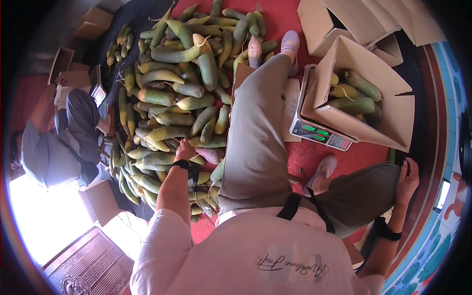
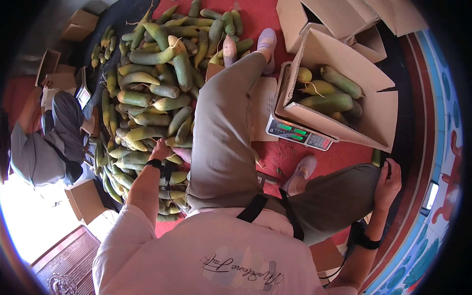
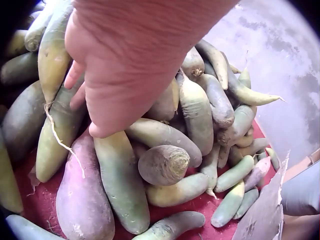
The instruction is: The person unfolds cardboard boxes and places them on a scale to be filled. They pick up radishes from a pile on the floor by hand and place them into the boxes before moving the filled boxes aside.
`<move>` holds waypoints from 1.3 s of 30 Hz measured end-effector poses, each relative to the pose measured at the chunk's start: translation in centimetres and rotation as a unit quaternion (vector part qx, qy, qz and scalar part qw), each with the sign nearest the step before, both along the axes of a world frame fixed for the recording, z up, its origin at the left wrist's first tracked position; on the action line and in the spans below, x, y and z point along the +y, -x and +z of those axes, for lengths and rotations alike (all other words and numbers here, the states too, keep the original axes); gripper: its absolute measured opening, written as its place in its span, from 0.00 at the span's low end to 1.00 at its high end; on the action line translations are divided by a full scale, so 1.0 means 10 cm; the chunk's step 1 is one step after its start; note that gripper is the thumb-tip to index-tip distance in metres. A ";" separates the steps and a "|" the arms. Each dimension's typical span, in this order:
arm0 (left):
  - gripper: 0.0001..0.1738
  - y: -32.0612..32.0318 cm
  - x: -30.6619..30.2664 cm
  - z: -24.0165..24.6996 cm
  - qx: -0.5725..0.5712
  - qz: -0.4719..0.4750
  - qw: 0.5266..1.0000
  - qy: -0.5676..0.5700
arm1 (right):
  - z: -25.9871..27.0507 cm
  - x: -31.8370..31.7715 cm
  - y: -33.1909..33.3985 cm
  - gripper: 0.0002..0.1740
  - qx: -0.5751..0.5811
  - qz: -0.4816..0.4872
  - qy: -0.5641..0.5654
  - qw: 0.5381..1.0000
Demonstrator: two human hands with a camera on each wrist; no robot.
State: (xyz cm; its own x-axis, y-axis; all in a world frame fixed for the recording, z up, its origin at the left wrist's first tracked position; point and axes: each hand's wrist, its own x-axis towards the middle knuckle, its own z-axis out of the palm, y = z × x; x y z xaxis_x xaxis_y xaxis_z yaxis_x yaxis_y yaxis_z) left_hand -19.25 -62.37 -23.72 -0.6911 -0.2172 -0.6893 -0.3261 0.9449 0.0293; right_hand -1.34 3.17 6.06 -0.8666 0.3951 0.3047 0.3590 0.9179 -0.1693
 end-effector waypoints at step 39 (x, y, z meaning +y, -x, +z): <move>0.23 -0.50 0.28 1.85 0.046 -0.113 0.992 -0.031 | 0.05 -0.05 -0.11 0.06 0.095 0.025 0.060 0.993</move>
